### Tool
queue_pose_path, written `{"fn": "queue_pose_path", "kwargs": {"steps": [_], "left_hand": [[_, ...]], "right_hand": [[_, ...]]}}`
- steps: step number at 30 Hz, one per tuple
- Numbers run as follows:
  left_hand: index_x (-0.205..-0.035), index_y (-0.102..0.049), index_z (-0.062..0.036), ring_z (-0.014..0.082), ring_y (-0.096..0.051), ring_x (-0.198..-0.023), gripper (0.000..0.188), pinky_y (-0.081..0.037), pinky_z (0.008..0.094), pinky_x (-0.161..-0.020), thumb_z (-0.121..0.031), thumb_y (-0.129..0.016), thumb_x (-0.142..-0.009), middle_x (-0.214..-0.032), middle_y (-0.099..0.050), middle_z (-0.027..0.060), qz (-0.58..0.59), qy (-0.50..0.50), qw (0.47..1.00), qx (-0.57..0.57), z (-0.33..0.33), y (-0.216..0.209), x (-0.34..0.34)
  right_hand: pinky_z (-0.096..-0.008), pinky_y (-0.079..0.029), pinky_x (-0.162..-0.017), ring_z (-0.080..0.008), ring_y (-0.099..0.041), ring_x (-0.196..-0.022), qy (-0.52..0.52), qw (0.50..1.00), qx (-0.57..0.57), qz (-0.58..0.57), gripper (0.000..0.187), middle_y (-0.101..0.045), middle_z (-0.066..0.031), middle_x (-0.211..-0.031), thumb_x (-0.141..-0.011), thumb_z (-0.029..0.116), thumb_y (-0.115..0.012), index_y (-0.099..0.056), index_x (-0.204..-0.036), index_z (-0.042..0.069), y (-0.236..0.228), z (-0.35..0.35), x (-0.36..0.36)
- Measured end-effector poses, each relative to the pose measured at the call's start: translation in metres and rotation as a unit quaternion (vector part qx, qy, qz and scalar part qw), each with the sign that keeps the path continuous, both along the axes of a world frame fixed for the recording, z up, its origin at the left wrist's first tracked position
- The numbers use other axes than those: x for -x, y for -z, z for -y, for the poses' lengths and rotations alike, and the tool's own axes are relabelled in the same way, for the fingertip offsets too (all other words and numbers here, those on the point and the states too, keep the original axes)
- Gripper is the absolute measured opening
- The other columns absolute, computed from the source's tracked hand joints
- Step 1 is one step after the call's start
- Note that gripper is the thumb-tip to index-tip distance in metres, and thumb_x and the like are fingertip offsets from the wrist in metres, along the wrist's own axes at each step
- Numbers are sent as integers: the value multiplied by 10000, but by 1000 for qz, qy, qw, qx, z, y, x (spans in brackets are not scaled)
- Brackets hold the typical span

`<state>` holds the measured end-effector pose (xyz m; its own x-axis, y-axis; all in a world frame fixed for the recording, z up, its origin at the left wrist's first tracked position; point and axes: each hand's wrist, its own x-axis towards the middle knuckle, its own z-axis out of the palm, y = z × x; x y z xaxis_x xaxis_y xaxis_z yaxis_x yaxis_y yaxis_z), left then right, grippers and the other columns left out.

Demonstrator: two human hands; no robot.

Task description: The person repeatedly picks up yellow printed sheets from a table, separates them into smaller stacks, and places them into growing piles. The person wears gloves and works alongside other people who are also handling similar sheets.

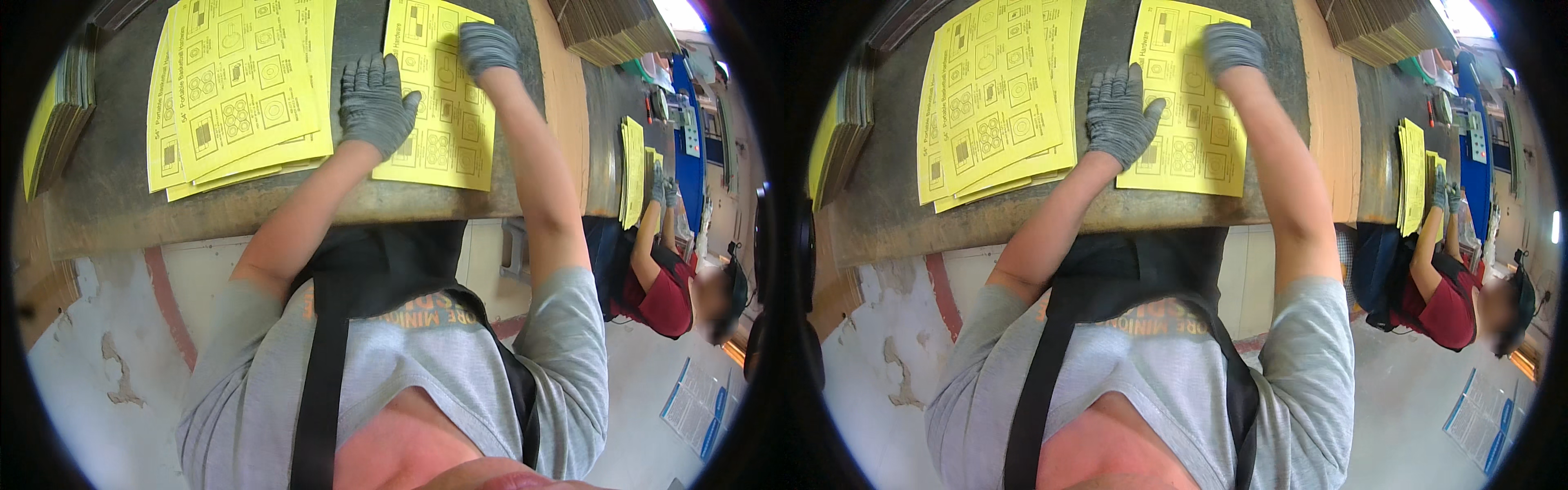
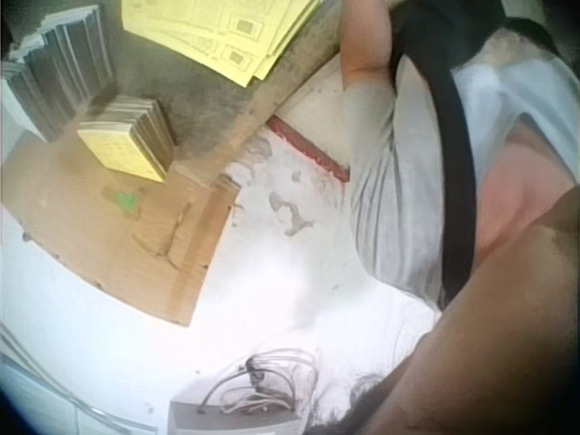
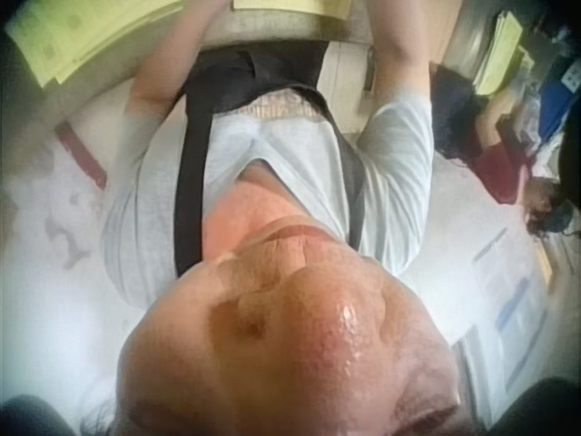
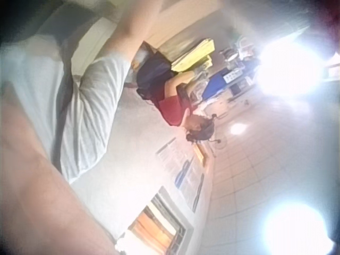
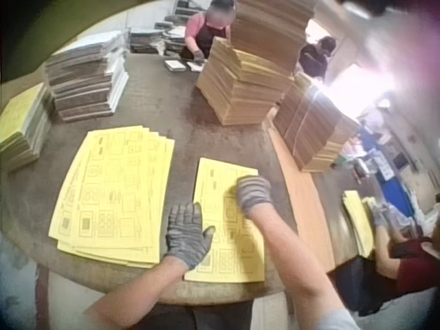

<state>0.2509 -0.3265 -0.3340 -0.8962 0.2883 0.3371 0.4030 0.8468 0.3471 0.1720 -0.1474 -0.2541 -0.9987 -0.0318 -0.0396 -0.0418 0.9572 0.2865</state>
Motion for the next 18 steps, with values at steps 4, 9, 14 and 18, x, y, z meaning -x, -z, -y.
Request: {"fn": "queue_pose_path", "kwargs": {"steps": [4,9,14,18], "left_hand": [[-1320,-343,60,341,-283,-1298,683,-121,474,-1101,-445,-457,-875,-1354,-356,235,4,1,1000,7,1,-2,0],[-1334,-322,59,336,-255,-1316,693,-101,474,-1104,-457,-429,-883,-1375,-331,238,28,0,999,26,-1,-3,0],[-1372,-285,34,308,-203,-1350,670,-55,474,-1110,-447,-343,-909,-1424,-292,198,70,-6,994,79,-2,-7,0],[-1374,-286,29,310,-206,-1350,673,-60,476,-1110,-448,-350,-904,-1425,-292,200,62,-6,995,75,-2,-7,0]], "right_hand": [[-390,-516,-631,-256,-662,-724,76,983,155,-65,198,-665,-158,-771,-788,177,-569,-684,-860,33,-4,4,-24],[-297,-489,-642,-142,-600,-662,239,826,510,-12,246,-663,-70,-759,-805,258,-642,-678,-898,33,11,-22,-102],[-256,-473,-633,-98,-562,-657,217,816,534,42,234,-657,-43,-752,-791,242,-678,-689,-909,40,28,-18,-118],[-265,-474,-651,-105,-566,-663,230,827,509,71,244,-659,-55,-749,-786,249,-681,-687,-911,40,18,-15,-113]]}}
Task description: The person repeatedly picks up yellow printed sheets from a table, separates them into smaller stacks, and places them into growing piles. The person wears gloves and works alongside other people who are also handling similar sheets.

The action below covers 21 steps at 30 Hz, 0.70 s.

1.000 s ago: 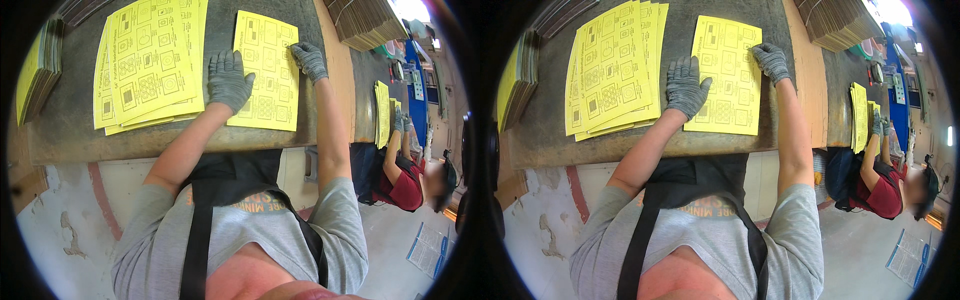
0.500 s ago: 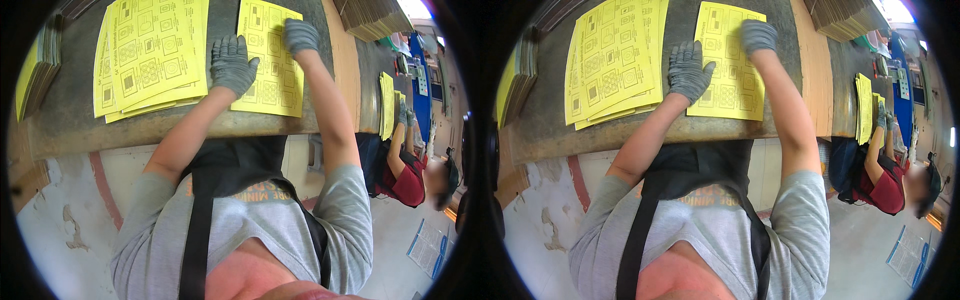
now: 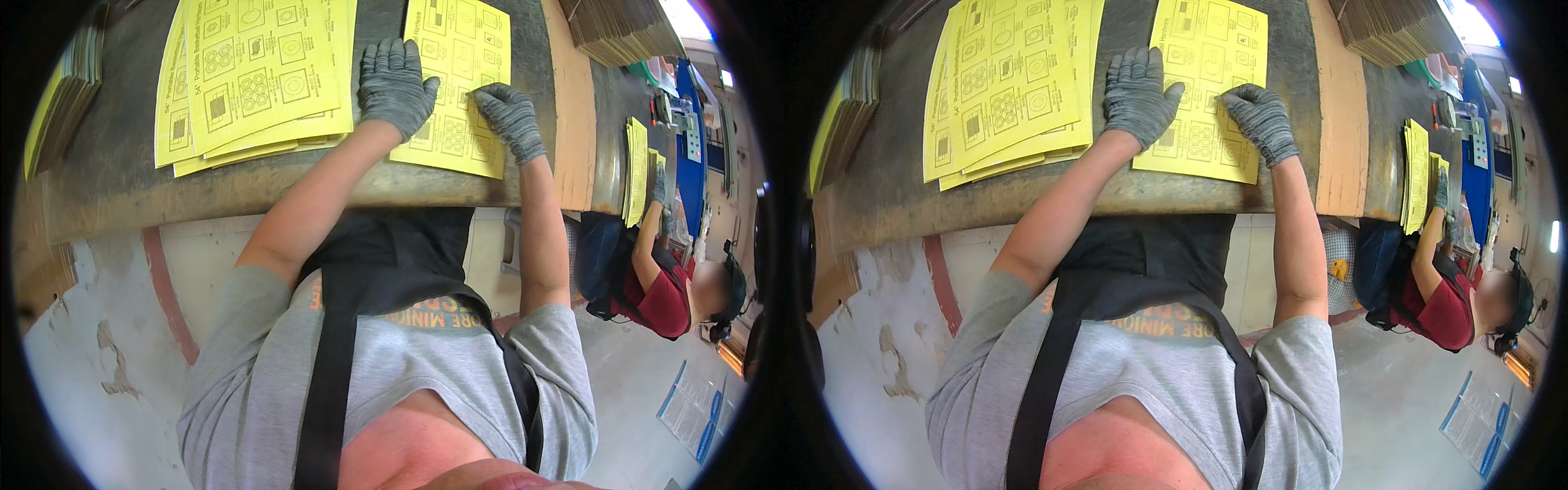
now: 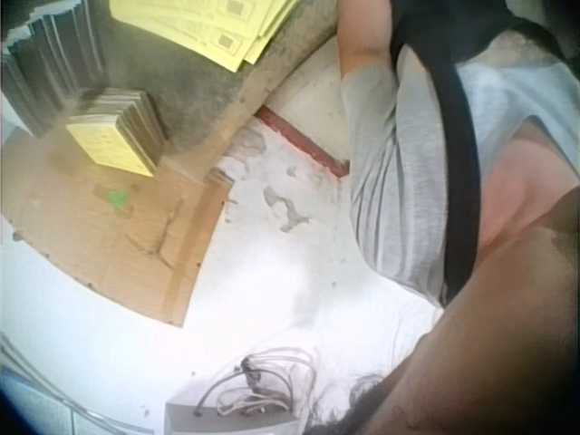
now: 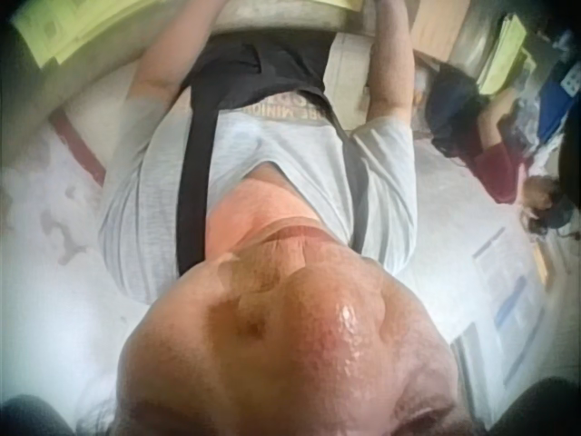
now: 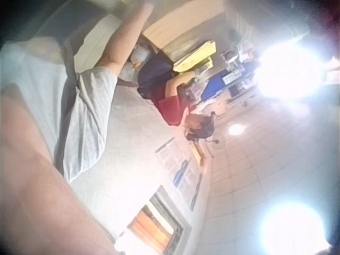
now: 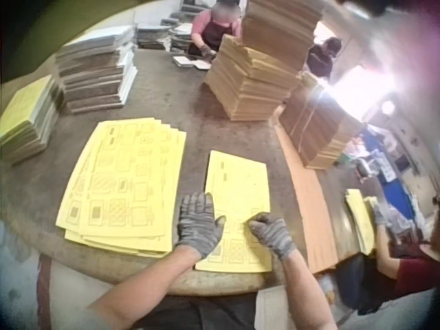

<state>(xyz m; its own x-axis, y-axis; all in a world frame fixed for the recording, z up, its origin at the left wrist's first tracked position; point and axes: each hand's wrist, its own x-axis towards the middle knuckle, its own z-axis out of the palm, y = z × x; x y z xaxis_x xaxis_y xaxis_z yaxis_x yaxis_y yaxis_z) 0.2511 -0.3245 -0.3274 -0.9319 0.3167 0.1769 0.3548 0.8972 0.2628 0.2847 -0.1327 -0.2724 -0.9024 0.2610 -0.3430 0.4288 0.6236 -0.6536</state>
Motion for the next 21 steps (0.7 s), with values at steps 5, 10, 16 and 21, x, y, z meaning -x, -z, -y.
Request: {"fn": "queue_pose_path", "kwargs": {"steps": [5,10,16,21], "left_hand": [[-1348,-310,46,321,-255,-1315,692,-101,463,-1106,-458,-410,-884,-1382,-333,214,-27,-2,999,-33,-1,4,0],[-1342,-332,25,298,-256,-1323,675,-92,467,-1105,-461,-409,-879,-1386,-337,195,-37,-4,999,-15,0,5,3],[-1327,-330,55,316,-261,-1312,694,-113,460,-1108,-457,-444,-873,-1369,-337,218,-58,-7,997,-52,-1,11,2],[-1327,-322,55,319,-263,-1304,698,-119,463,-1105,-457,-449,-869,-1361,-336,224,-59,-3,997,-52,-1,12,3]], "right_hand": [[-347,-497,-699,-215,-640,-715,-108,971,-210,-27,248,-673,-135,-790,-799,263,-620,-679,-902,46,-27,36,6],[-402,-503,-662,-325,-634,-755,-309,801,-511,-49,202,-653,-172,-795,-794,213,-580,-667,-878,52,-31,75,12],[-255,-464,-588,-89,-546,-617,26,999,16,-12,228,-624,-20,-686,-802,222,-667,-673,-889,12,-16,20,-18],[-252,-468,-628,-90,-550,-655,-31,998,-5,-52,206,-642,-30,-709,-789,221,-691,-680,-846,23,6,11,-19]]}}
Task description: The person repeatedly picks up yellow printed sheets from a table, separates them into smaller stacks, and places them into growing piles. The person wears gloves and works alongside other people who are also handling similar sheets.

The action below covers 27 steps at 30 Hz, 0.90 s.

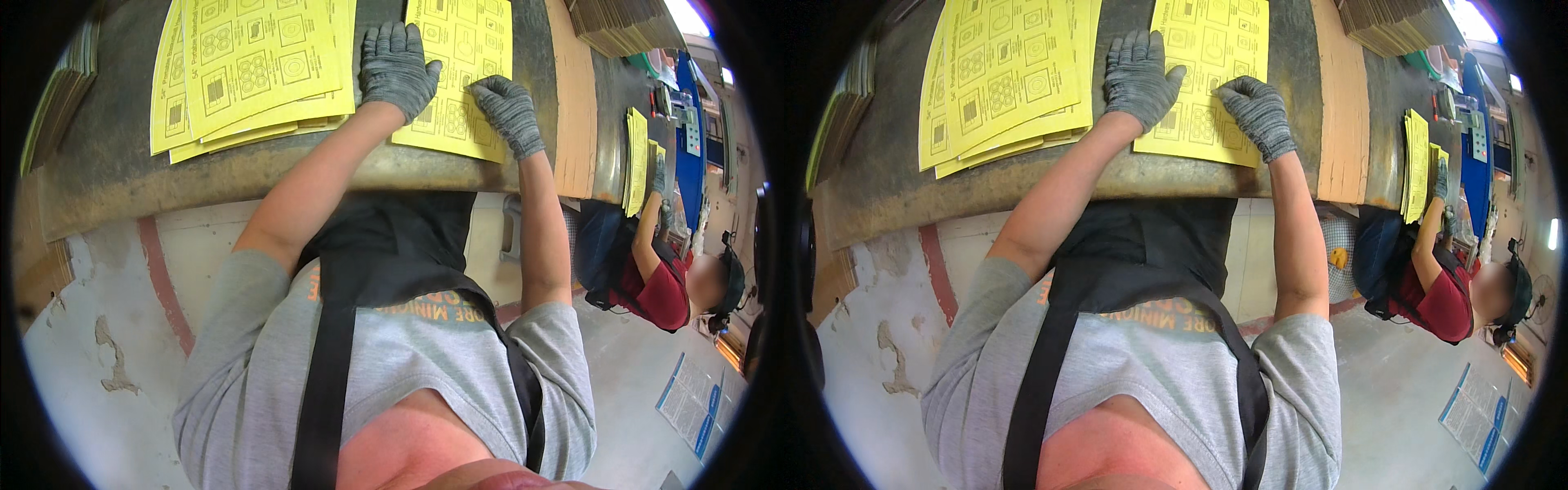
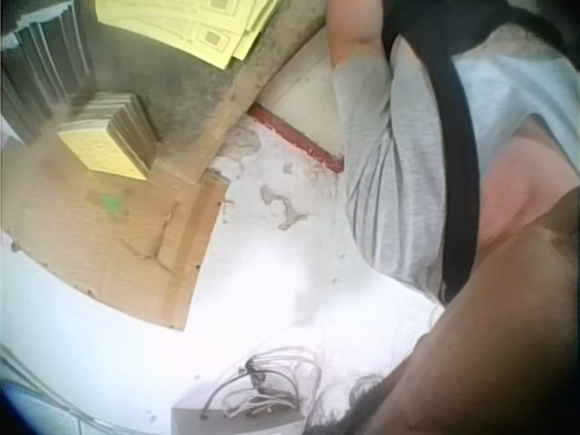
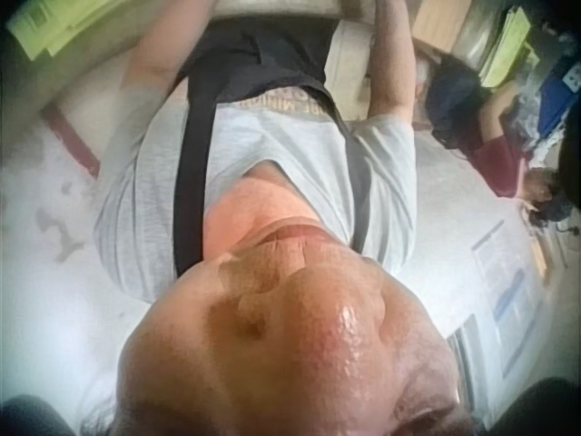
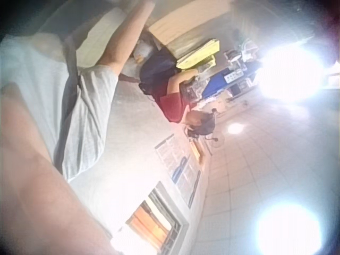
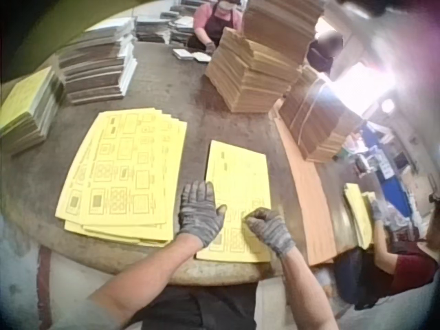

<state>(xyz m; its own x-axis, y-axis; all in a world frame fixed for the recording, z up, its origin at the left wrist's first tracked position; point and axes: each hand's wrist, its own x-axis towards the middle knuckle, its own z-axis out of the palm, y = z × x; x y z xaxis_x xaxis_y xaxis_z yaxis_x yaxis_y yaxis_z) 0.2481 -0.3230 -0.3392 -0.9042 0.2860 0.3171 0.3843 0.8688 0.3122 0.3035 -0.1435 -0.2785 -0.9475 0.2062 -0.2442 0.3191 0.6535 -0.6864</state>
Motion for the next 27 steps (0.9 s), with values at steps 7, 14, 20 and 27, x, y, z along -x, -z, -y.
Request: {"fn": "queue_pose_path", "kwargs": {"steps": [7,14,20,27], "left_hand": [[-1345,-327,34,317,-254,-1320,677,-88,480,-1103,-451,-403,-879,-1378,-338,220,24,-2,999,22,1,-4,0],[-1345,-310,37,325,-261,-1316,666,-114,461,-1105,-443,-375,-887,-1371,-347,203,8,2,1000,13,1,-3,2],[-1355,-305,22,350,-235,-1325,653,-108,463,-1101,-438,-362,-894,-1401,-303,215,83,-13,996,16,21,-12,-27],[-1336,-385,17,359,-212,-1346,743,-100,438,-1109,-565,-373,-873,-1420,-291,246,170,2,984,-49,28,-23,-37]], "right_hand": [[-295,-486,-659,-153,-603,-688,-20,999,-40,19,227,-670,-91,-756,-783,234,-666,-679,-845,16,-18,12,8],[-419,-523,-633,-315,-661,-769,-283,842,-460,0,177,-656,-207,-844,-776,164,-564,-685,-813,41,-43,75,22],[-345,-495,-741,-282,-645,-809,117,979,-162,-35,224,-666,-168,-869,-758,189,-649,-664,-932,50,-35,-4,-25],[-294,-476,-742,-159,-602,-766,124,964,-32,-232,207,-665,-101,-839,-776,153,-672,-649,-929,16,18,-18,-59]]}}
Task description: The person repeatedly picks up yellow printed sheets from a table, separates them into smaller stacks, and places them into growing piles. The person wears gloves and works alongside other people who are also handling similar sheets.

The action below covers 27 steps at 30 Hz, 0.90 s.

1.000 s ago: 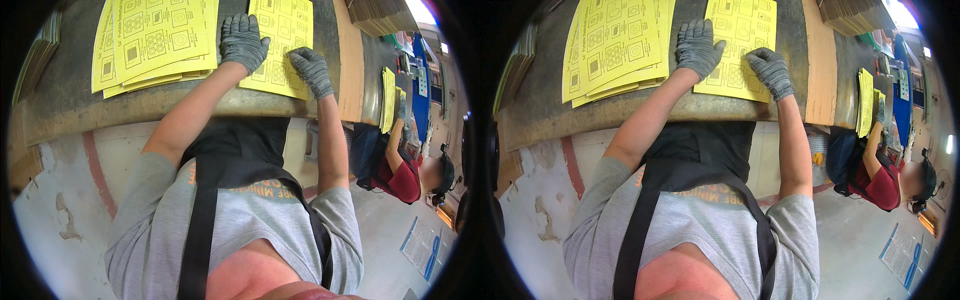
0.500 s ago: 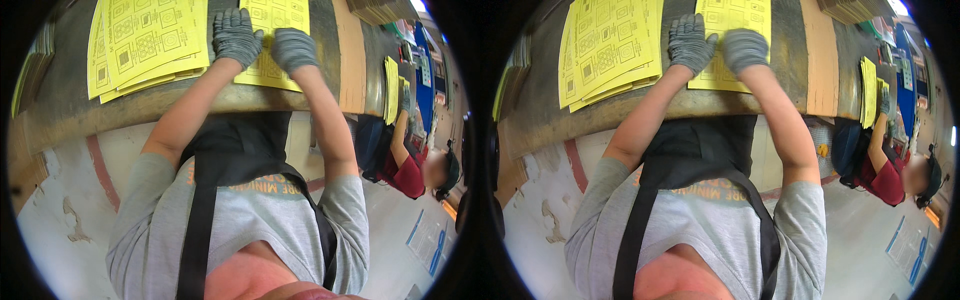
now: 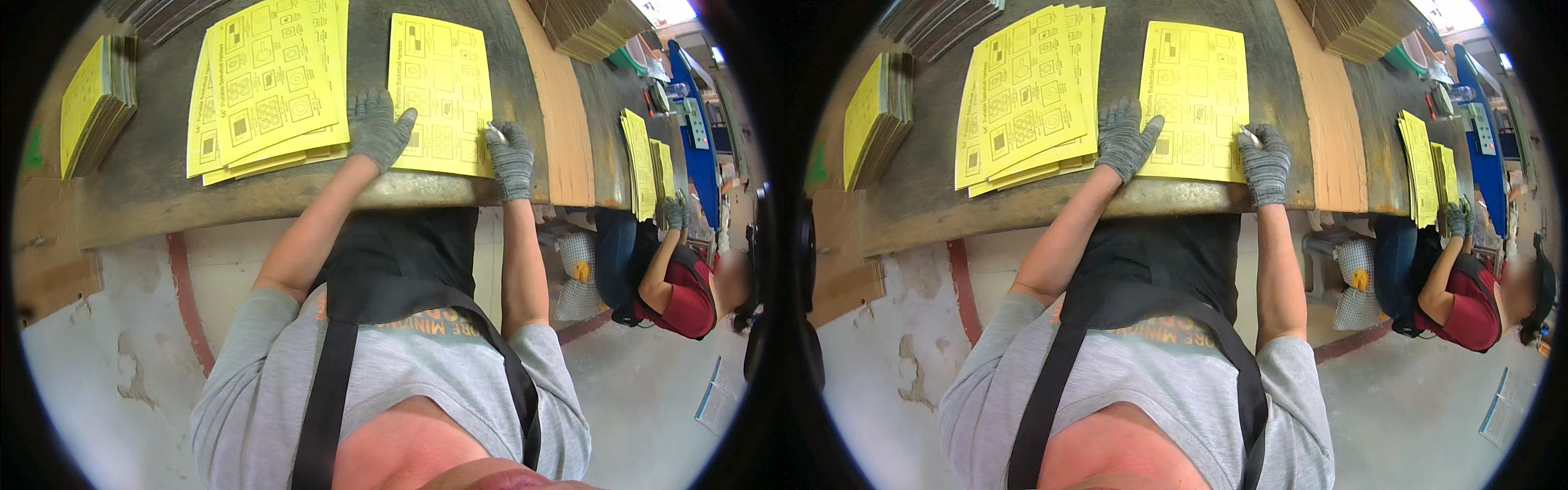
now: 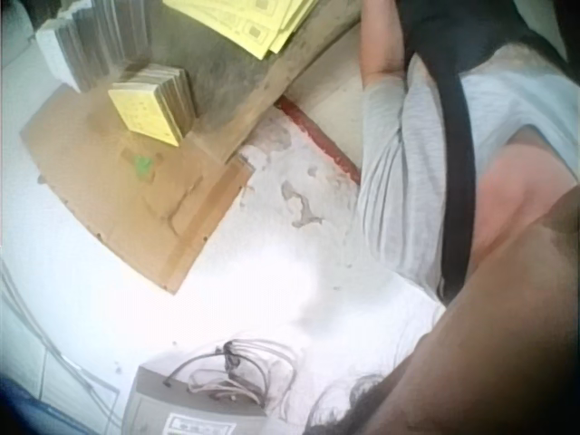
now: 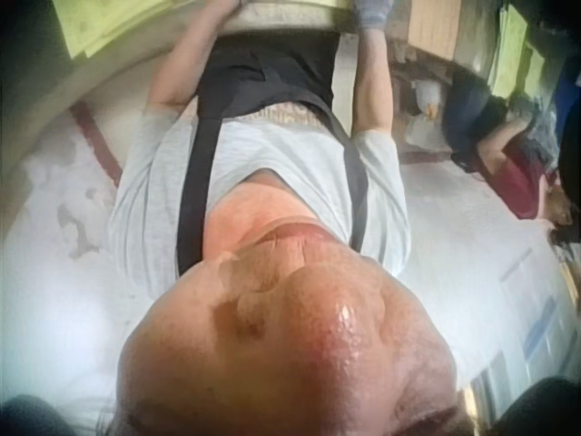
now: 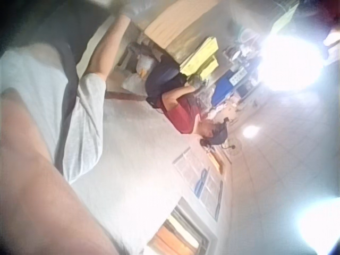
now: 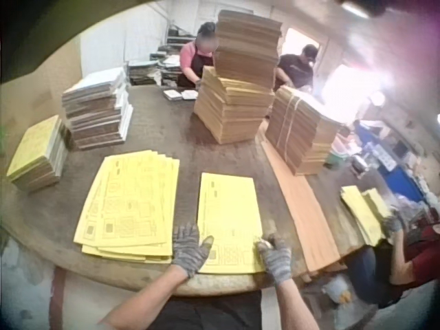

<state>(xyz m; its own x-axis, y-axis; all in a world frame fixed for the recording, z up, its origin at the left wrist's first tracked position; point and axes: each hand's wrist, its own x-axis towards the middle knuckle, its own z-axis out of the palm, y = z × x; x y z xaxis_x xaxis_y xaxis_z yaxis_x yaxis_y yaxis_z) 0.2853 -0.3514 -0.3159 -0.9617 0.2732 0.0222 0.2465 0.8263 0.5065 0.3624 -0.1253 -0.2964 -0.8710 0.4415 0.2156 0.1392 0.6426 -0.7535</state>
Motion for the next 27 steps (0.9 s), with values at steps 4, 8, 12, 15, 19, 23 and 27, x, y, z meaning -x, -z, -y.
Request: {"fn": "queue_pose_path", "kwargs": {"steps": [4,8,12,15,19,23,27], "left_hand": [[-1331,-402,3,351,-285,-1312,713,-170,415,-1096,-551,-389,-884,-1378,-370,234,48,17,997,-62,3,-8,-1],[-1244,-485,4,352,-370,-1243,618,-236,392,-1072,-474,-508,-854,-1260,-494,213,-2,23,988,-150,0,-9,-10],[-1263,-448,13,367,-333,-1258,601,-204,422,-1081,-422,-513,-854,-1290,-451,218,-51,1,996,-73,-4,-3,-15],[-1314,-397,14,369,-266,-1308,641,-155,438,-1099,-450,-457,-876,-1371,-369,223,-23,16,999,15,-6,2,-13],[-1357,-351,4,367,-210,-1346,691,-109,442,-1114,-502,-400,-888,-1421,-302,231,10,48,998,25,-6,5,-12],[-1364,-345,-8,370,-229,-1337,694,-119,435,-1112,-499,-425,-881,-1407,-322,235,24,45,998,-36,0,-3,-11],[-1373,-327,-12,370,-319,-1290,646,-239,405,-1080,-381,-510,-875,-1389,-341,248,13,35,971,-236,-3,-16,-19]], "right_hand": [[-298,-472,-755,-151,-588,-772,43,995,81,30,191,-655,-77,-843,-776,133,-669,-643,-933,27,-9,5,1],[-298,-474,-748,-154,-593,-763,-4,997,79,-22,188,-661,-82,-845,-775,131,-668,-635,-931,32,-16,7,2],[-310,-477,-744,-186,-608,-753,85,995,-45,11,225,-668,-108,-848,-775,178,-666,-631,-940,28,-14,1,3],[-319,-476,-742,-208,-614,-754,96,992,-62,62,264,-669,-129,-847,-775,218,-661,-630,-943,17,-14,-9,4],[-306,-473,-727,-171,-600,-748,65,997,23,26,224,-663,-112,-827,-795,189,-651,-634,-930,12,-14,-11,3],[-294,-467,-735,-151,-586,-766,66,996,66,0,199,-654,-91,-836,-805,166,-651,-633,-927,10,-20,-2,0],[-294,-472,-739,-144,-585,-778,87,994,56,-37,187,-646,-86,-841,-805,144,-656,-622,-926,5,-35,3,-2]]}}
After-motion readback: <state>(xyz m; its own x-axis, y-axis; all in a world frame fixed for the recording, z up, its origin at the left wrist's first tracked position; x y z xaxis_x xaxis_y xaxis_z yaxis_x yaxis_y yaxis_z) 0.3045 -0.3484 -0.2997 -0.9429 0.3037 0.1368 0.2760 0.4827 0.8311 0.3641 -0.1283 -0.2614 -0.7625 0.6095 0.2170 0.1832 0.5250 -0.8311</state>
